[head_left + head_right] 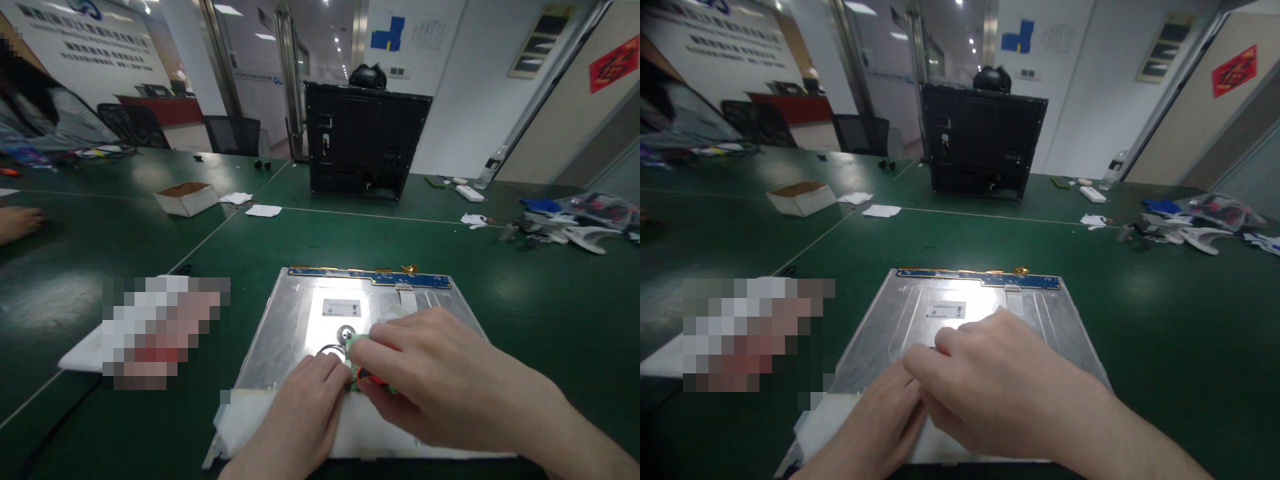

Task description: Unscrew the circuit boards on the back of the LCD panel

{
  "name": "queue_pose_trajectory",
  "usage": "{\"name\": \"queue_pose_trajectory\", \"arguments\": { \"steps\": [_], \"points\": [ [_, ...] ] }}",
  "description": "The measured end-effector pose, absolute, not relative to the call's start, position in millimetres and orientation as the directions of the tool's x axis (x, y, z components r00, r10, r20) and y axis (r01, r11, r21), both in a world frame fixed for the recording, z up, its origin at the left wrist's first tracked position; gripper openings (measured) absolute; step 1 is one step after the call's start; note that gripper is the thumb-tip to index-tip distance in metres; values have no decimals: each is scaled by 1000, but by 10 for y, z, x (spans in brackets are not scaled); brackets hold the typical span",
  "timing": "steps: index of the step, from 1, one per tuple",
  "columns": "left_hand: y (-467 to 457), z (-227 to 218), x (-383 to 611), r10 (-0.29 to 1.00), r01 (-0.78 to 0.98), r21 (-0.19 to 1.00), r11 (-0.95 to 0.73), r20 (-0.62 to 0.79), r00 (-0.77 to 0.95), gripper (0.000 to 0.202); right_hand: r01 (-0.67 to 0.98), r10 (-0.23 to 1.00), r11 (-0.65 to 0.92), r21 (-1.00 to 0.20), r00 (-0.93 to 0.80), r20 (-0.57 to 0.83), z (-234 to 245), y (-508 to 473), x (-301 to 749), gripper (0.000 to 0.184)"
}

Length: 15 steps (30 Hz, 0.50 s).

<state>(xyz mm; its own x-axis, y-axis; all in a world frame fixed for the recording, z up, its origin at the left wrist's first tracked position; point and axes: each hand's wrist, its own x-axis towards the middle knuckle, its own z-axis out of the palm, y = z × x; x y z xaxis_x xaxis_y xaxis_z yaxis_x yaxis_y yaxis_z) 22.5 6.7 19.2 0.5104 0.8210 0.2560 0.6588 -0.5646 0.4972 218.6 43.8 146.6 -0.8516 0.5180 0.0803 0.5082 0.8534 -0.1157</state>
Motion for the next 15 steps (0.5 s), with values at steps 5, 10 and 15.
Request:
{"name": "queue_pose_trajectory", "arguments": {
  "steps": [5, 10, 15],
  "points": [
    [55, 202, 215, 823, 668, 487, -563, 258, 506, 22, 508, 520, 850, -138, -851, 70, 1474, 432, 2182, 2],
    [66, 218, 219, 820, 656, 500, -565, 248, 516, 22, 500, 511, 855, -137, -857, 65, 1478, 440, 2203, 11],
    [76, 173, 220, 820, 663, 486, -569, 270, 505, 23, 508, 516, 855, -103, -853, 81, 1458, 437, 2205, 9]
  ]
}}
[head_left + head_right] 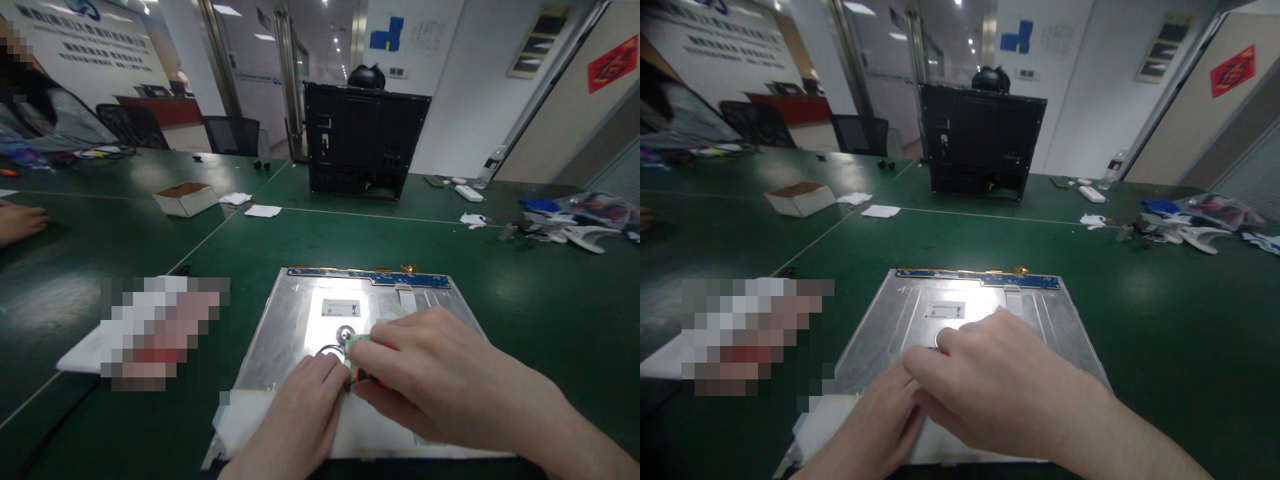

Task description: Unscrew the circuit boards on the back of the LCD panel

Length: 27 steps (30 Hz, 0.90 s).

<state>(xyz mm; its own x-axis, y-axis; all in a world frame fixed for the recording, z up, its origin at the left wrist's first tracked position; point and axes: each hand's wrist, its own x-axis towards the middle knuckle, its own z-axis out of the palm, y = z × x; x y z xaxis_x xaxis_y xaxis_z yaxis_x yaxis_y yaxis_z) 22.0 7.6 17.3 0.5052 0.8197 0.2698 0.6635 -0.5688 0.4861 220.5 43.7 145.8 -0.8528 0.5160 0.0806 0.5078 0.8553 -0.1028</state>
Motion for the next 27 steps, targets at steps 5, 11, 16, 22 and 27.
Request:
{"name": "queue_pose_trajectory", "arguments": {
  "steps": [5, 11, 16, 22, 27],
  "points": [
    [68, 177, 218, 821, 655, 500, -567, 270, 503, 24, 493, 507, 856, -158, -859, 65, 1476, 433, 2187, 8],
    [67, 185, 216, 827, 644, 527, -554, 260, 499, 30, 483, 495, 866, -132, -865, 85, 1484, 450, 2190, 13],
    [63, 181, 216, 824, 650, 512, -561, 270, 498, 23, 490, 499, 865, -104, -862, 87, 1466, 441, 2192, 9],
    [67, 184, 212, 812, 645, 499, -579, 284, 510, 23, 489, 505, 855, -172, -861, 63, 1483, 407, 2188, 10],
    [66, 163, 209, 817, 646, 507, -571, 273, 508, 23, 503, 516, 851, -150, -854, 68, 1471, 422, 2204, 6]
  ]
}}
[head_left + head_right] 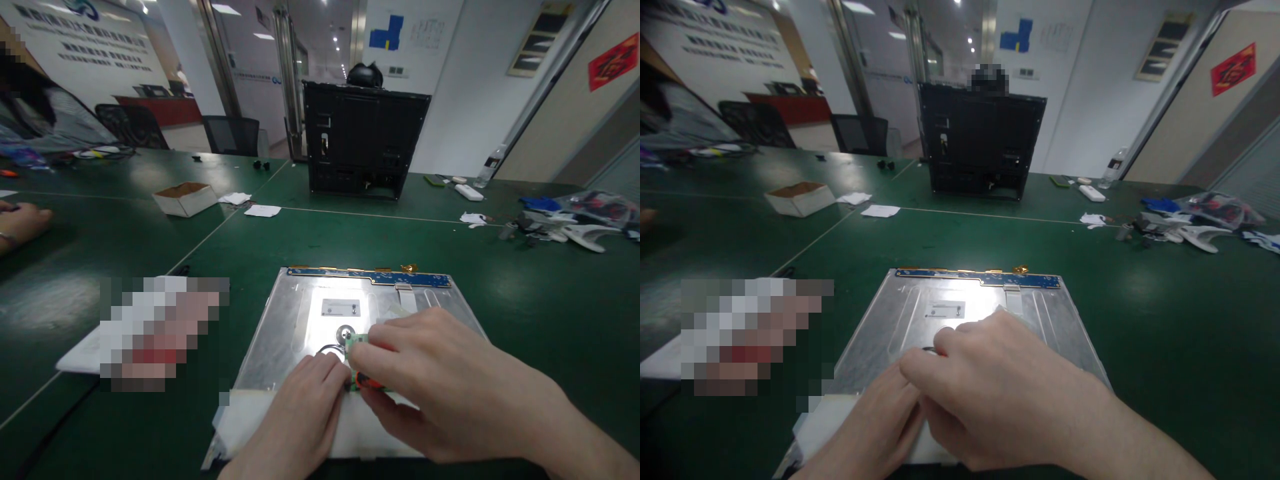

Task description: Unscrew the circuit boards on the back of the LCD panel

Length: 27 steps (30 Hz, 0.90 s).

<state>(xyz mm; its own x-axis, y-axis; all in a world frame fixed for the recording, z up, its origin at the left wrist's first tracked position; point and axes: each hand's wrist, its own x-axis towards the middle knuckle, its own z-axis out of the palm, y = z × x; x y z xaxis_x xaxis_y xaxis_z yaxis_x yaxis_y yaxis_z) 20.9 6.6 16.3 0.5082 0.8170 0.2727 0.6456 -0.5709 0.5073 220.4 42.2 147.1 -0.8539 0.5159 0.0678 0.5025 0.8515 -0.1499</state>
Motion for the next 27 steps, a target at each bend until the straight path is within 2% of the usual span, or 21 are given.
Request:
{"name": "queue_pose_trajectory", "arguments": {
  "steps": [4, 9, 13, 16, 21, 27],
  "points": [
    [69, 149, 211, 818, 643, 513, -569, 273, 506, 24, 489, 500, 864, -122, -862, 88, 1464, 443, 2200, 15],
    [71, 171, 205, 821, 652, 507, -564, 259, 509, 20, 501, 512, 856, -126, -855, 81, 1465, 421, 2187, 3],
    [79, 166, 200, 809, 639, 503, -581, 278, 517, 21, 493, 507, 855, -161, -859, 65, 1470, 403, 2192, 12],
    [85, 140, 201, 809, 631, 512, -583, 294, 509, 23, 491, 505, 857, -156, -861, 63, 1477, 415, 2194, 10],
    [74, 124, 204, 806, 605, 541, -584, 298, 511, 28, 483, 496, 865, -133, -864, 85, 1478, 439, 2199, 18],
    [68, 163, 206, 817, 651, 500, -571, 272, 508, 20, 504, 512, 858, -100, -855, 80, 1456, 430, 2192, 6]
  ]
}}
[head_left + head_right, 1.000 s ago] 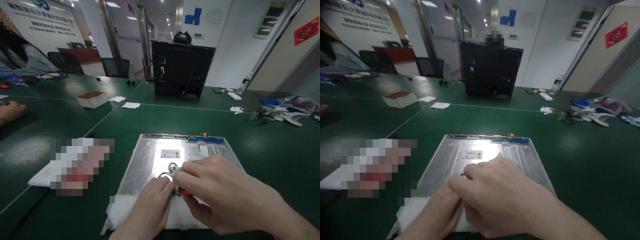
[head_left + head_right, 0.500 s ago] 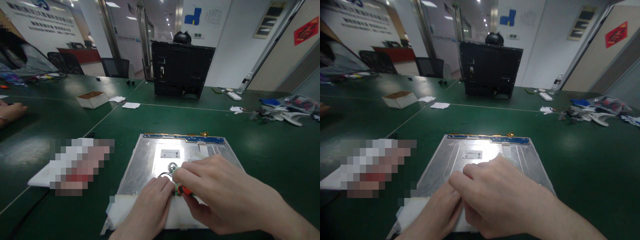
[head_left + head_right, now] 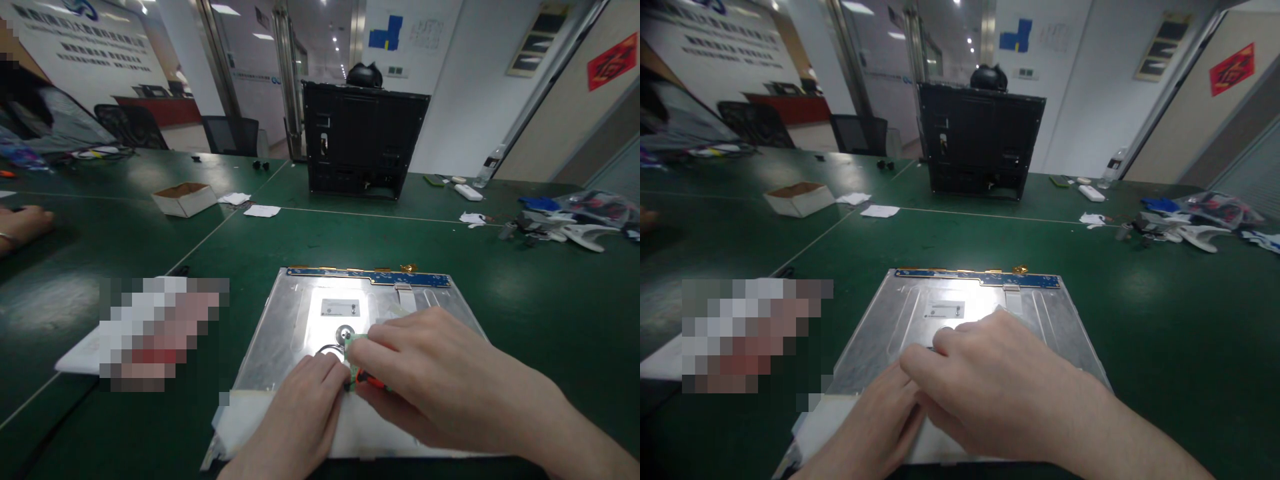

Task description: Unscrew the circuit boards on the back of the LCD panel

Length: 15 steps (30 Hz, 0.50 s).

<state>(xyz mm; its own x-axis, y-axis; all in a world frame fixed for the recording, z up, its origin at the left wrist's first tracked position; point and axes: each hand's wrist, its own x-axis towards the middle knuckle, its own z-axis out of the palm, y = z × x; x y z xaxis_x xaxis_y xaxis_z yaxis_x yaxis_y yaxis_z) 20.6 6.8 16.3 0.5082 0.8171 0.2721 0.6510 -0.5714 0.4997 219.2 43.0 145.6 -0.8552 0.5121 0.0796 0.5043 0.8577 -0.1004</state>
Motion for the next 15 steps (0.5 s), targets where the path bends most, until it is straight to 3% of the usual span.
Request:
{"name": "queue_pose_trajectory", "arguments": {
  "steps": [7, 15],
  "points": [
    [66, 160, 214, 814, 641, 504, -578, 296, 501, 23, 485, 498, 861, -154, -865, 61, 1474, 423, 2186, 8],
    [65, 136, 205, 813, 647, 496, -579, 287, 507, 23, 489, 498, 866, -105, -863, 84, 1461, 448, 2197, 15]
  ]
}}
